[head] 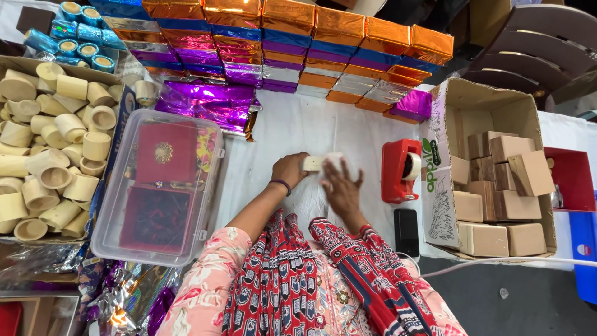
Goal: The person wipes a small rectangular block with a white cloth on a table covered with various craft supplies. The person repeatedly rubs the block's surfaces with the cloth while holding it steady with the other hand.
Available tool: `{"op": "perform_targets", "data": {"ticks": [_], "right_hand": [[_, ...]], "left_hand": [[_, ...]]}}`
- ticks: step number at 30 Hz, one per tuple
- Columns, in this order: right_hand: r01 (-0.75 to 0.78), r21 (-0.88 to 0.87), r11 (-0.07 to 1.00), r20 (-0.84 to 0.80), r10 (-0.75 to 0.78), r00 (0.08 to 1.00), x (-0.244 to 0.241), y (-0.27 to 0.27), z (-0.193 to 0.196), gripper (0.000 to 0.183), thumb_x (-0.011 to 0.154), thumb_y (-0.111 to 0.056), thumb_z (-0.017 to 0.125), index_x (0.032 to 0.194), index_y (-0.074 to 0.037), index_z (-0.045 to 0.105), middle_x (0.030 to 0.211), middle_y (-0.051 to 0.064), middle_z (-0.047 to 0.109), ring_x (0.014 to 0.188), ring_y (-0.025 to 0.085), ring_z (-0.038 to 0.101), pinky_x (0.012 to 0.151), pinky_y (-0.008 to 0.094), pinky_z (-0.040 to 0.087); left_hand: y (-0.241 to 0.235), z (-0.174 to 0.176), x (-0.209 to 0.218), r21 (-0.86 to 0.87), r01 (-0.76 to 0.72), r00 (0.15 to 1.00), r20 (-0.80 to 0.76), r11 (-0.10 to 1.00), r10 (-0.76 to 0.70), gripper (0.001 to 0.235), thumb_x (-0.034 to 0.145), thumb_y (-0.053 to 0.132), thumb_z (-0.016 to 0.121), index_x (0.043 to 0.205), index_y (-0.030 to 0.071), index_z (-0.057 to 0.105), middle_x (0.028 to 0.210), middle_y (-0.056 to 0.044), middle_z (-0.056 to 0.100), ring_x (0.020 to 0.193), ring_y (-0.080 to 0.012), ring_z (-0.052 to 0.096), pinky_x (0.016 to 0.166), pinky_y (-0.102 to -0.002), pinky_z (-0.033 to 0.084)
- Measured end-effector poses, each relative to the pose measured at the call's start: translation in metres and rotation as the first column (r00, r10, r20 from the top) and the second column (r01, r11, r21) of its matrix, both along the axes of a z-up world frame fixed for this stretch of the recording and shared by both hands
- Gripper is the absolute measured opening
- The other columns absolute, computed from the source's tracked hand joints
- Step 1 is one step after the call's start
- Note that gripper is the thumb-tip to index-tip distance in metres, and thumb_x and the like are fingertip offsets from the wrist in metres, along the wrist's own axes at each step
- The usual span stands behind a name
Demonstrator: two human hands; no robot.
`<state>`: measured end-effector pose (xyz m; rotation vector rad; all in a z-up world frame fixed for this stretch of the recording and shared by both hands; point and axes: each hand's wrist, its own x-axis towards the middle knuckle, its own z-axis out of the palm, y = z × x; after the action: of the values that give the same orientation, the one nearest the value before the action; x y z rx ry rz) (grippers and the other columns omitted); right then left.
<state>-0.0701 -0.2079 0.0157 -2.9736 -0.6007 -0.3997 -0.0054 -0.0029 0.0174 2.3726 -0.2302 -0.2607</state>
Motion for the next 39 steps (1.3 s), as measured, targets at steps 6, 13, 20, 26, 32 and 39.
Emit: {"op": "perform_targets", "data": {"ticks": [6, 13, 20, 26, 32, 39], "right_hand": [[0.157, -0.109, 0.982, 0.028, -0.154, 0.988, 0.012, 0.016, 0.003, 0.055, 0.108, -0.049, 0.043, 0.156, -0.023, 0.05, 0.165, -0.007, 0.045, 0.16, 0.019, 0.021, 0.124, 0.053, -0.015], [0.003, 0.033, 0.999, -0.059, -0.001, 0.998, 0.004, -0.006, -0.005, 0.056, 0.105, -0.05, 0.044, 0.154, -0.023, 0.05, 0.162, -0.004, 0.045, 0.158, 0.022, 0.02, 0.121, 0.056, -0.015], [0.09, 0.056, 0.994, -0.123, -0.082, 0.989, 0.013, 0.023, -0.001, 0.056, 0.105, -0.047, 0.048, 0.156, -0.022, 0.047, 0.164, -0.004, 0.042, 0.159, 0.021, 0.02, 0.121, 0.056, -0.015], [0.036, 0.08, 0.996, -0.157, -0.023, 0.987, 0.008, 0.0, -0.002, 0.056, 0.104, -0.045, 0.047, 0.155, -0.023, 0.048, 0.162, -0.005, 0.043, 0.156, 0.022, 0.021, 0.119, 0.057, -0.016], [0.148, -0.009, 0.989, -0.048, -0.148, 0.988, 0.019, 0.008, -0.01, 0.054, 0.109, -0.045, 0.046, 0.157, -0.022, 0.049, 0.164, -0.006, 0.046, 0.161, 0.02, 0.022, 0.122, 0.055, -0.017], [-0.009, 0.073, 0.997, -0.124, 0.018, 0.992, 0.004, -0.006, -0.011, 0.057, 0.105, -0.05, 0.045, 0.155, -0.023, 0.05, 0.163, -0.006, 0.045, 0.159, 0.021, 0.018, 0.12, 0.057, -0.019]], "left_hand": [[0.001, 0.003, -0.003, -0.012, -0.019, 1.0, 0.004, 1.0, 0.019, 0.055, 0.077, 0.023, 0.082, 0.129, 0.019, 0.067, 0.122, -0.009, 0.072, 0.109, -0.0329, 0.069, 0.092, -0.045, 0.055], [0.0, 0.01, -0.002, 0.006, 0.001, 1.0, -0.027, 1.0, -0.001, 0.054, 0.078, 0.022, 0.082, 0.129, 0.019, 0.067, 0.121, -0.009, 0.072, 0.108, -0.0332, 0.069, 0.092, -0.046, 0.055], [-0.003, -0.007, 0.001, 0.042, -0.001, 1.0, 0.002, 0.999, 0.001, 0.051, 0.08, 0.022, 0.08, 0.128, 0.018, 0.067, 0.115, -0.011, 0.074, 0.105, -0.0341, 0.07, 0.089, -0.047, 0.056], [-0.002, 0.002, -0.001, 0.04, 0.0, 1.0, -0.007, 0.999, 0.0, 0.051, 0.079, 0.024, 0.082, 0.127, 0.02, 0.068, 0.112, -0.011, 0.075, 0.103, -0.0341, 0.071, 0.087, -0.047, 0.056], [-0.001, -0.007, 0.0, 0.039, -0.002, 1.0, -0.017, 0.999, 0.003, 0.056, 0.076, 0.023, 0.083, 0.13, 0.021, 0.068, 0.113, -0.011, 0.075, 0.103, -0.0346, 0.071, 0.088, -0.046, 0.057], [-0.001, -0.006, 0.001, 0.007, -0.006, 0.998, 0.058, 1.0, 0.006, 0.055, 0.07, 0.022, 0.085, 0.123, 0.02, 0.07, 0.113, -0.01, 0.075, 0.1, -0.0347, 0.071, 0.085, -0.046, 0.057]]}}
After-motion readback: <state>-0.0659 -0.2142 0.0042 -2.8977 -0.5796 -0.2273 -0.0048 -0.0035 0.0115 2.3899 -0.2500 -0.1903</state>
